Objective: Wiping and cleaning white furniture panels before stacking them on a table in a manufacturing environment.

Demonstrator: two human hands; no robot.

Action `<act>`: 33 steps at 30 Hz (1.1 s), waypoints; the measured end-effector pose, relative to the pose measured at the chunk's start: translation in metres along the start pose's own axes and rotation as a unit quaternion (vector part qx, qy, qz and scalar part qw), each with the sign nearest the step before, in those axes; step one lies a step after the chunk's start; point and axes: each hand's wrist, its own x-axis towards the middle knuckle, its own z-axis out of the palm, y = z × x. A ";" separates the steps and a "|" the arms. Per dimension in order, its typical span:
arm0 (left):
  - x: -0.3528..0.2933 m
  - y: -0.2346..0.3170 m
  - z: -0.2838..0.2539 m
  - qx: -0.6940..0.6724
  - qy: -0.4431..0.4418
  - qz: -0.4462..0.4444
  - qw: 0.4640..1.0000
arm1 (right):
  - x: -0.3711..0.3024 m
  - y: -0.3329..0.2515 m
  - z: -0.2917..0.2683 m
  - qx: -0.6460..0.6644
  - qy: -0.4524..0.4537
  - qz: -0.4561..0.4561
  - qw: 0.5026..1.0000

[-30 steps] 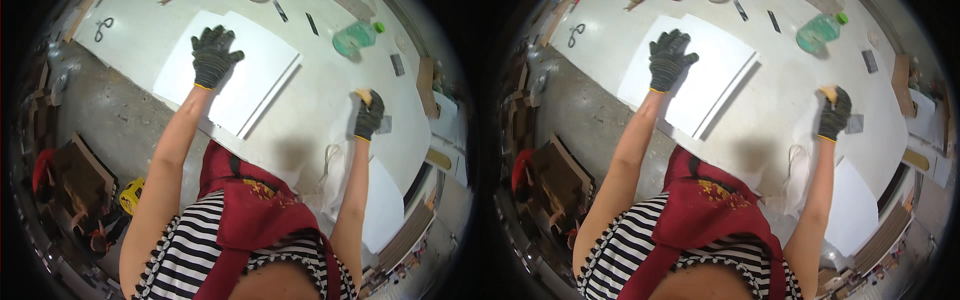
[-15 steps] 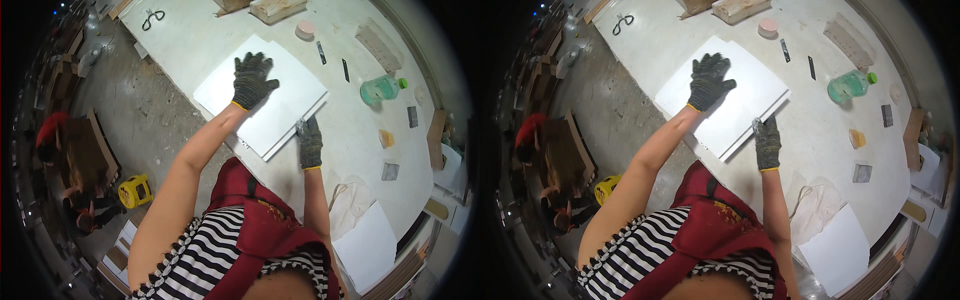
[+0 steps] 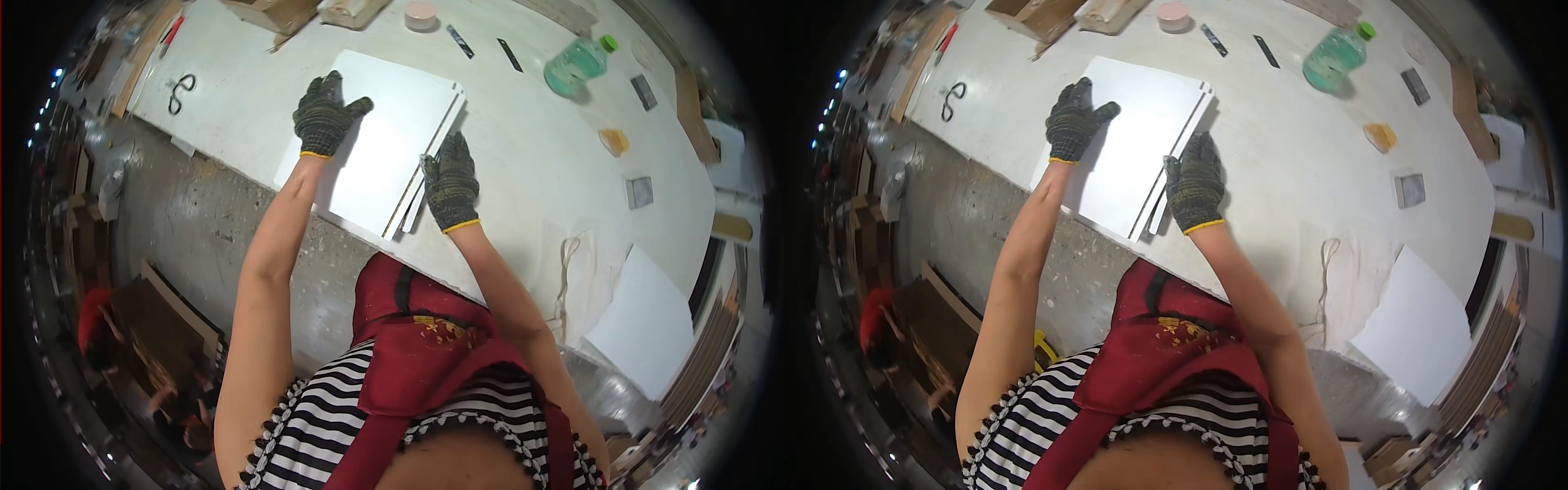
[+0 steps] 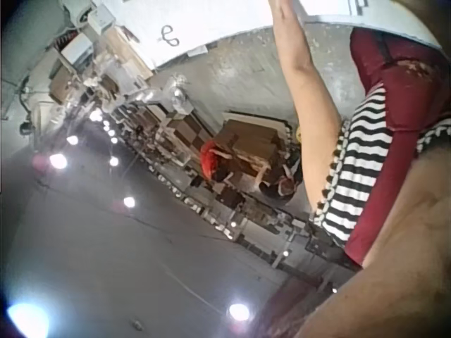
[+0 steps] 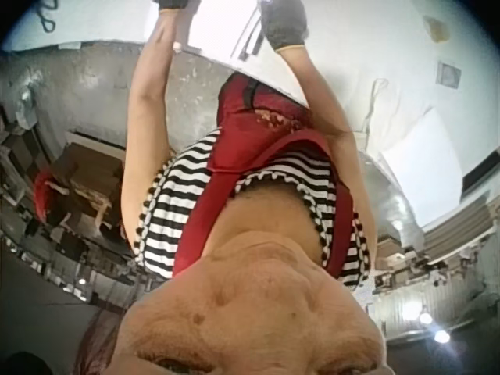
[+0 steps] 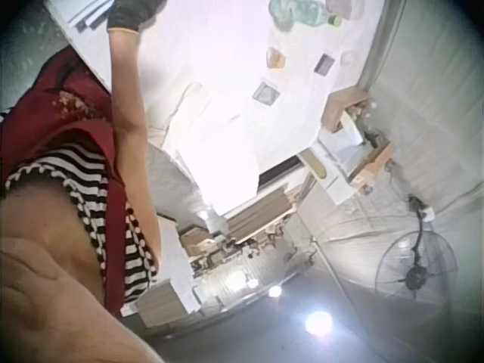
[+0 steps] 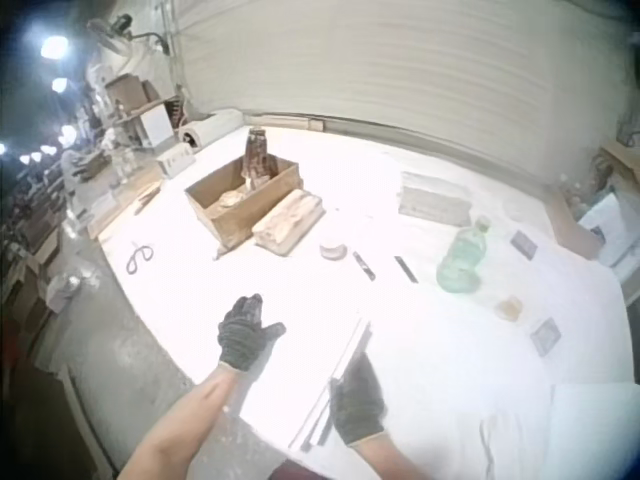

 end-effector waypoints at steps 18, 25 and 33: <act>0.000 -0.015 0.013 -0.085 0.060 0.042 0.994 | 0.027 0.004 0.002 0.041 -0.017 0.068 0.997; -0.006 -0.016 0.007 -0.088 0.087 0.039 0.992 | 0.021 0.002 -0.015 0.274 0.037 0.185 0.943; -0.003 -0.020 0.041 -0.237 0.187 0.131 0.944 | -0.054 0.066 -0.022 0.491 0.084 0.150 0.854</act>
